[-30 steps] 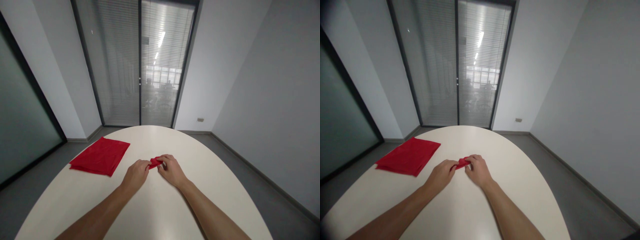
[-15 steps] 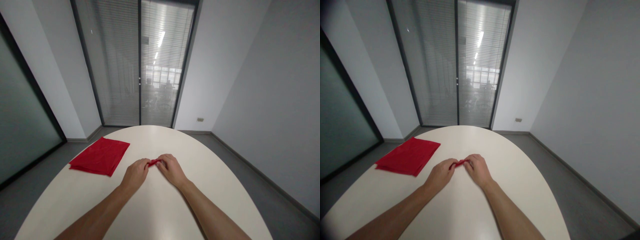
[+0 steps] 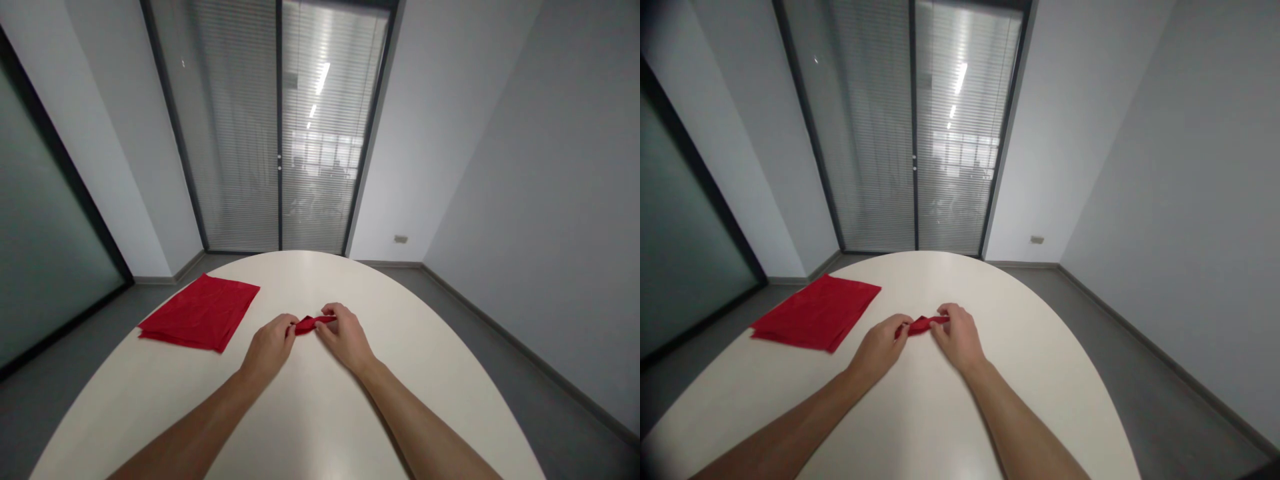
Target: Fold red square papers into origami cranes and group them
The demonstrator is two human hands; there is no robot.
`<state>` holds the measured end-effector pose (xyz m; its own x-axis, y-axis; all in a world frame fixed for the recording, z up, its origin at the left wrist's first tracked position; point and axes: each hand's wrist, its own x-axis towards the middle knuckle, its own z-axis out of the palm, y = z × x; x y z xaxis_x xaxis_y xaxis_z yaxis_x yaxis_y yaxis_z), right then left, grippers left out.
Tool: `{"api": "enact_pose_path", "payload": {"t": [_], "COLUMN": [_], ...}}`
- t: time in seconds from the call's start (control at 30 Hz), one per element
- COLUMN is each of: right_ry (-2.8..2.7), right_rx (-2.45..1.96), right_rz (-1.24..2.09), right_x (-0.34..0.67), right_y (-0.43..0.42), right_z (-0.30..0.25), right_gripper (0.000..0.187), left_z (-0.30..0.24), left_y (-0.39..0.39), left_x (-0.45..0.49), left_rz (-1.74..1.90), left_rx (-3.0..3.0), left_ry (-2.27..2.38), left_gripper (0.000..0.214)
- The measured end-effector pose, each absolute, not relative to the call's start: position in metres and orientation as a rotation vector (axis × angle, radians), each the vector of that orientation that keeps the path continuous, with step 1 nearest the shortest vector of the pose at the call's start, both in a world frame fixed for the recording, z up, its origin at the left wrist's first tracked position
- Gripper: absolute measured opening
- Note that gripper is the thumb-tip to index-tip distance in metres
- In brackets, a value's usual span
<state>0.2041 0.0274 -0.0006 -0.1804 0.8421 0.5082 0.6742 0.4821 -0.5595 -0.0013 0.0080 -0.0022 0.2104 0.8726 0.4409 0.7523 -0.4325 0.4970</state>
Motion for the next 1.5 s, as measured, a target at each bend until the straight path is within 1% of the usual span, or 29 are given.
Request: {"api": "enact_pose_path", "payload": {"t": [0.1, 0.27, 0.4, 0.47, 0.57, 0.67, 0.9, 1.2, 1.33, 1.43, 1.5], "right_ry": [-1.942, -2.017, -2.030, -2.006, -2.002, -2.024, -2.092, -2.199, -2.178, -2.124, -2.055], "right_rx": [-1.265, -1.240, -1.197, -1.176, -1.099, -1.027, -0.916, -0.772, -0.781, -0.816, -0.831], "right_rz": [0.269, 0.258, 0.335, 0.407, 0.509, 0.548, 0.478, 0.311, 0.246, 0.314, 0.420], "right_x": [0.203, 0.200, 0.200, 0.200, 0.200, 0.200, 0.201, 0.202, 0.202, 0.201, 0.200], "right_y": [0.026, 0.023, 0.022, 0.020, 0.017, 0.015, 0.015, 0.015, 0.015, 0.015, 0.015], "right_z": [0.004, 0.008, 0.009, 0.009, 0.009, 0.008, 0.005, 0.010, 0.009, 0.007, 0.007], "right_gripper": [0.005, 0.004, 0.005, 0.007, 0.014, 0.027, 0.050, 0.057, 0.055, 0.048, 0.040], "left_z": [-0.003, -0.003, 0.001, 0.002, 0.003, 0.002, 0.000, 0.002, -0.002, -0.003, -0.002], "left_y": [0.008, 0.005, 0.003, 0.002, 0.003, 0.004, 0.008, 0.006, 0.010, 0.012, 0.011], "left_x": [-0.001, -0.001, -0.001, 0.000, 0.001, 0.000, -0.001, 0.002, 0.001, 0.000, 0.001], "left_rz": [1.042, 1.029, 0.988, 0.994, 1.025, 1.066, 1.172, 1.314, 1.323, 1.319, 1.317], "left_rx": [2.279, 2.309, 2.369, 2.345, 2.288, 2.213, 2.042, 1.877, 1.849, 1.822, 1.801], "left_ry": [1.572, 1.604, 1.573, 1.589, 1.625, 1.667, 1.677, 1.321, 1.297, 1.278, 1.238], "left_gripper": [0.025, 0.034, 0.020, 0.017, 0.013, 0.013, 0.018, 0.033, 0.046, 0.043, 0.041]}}
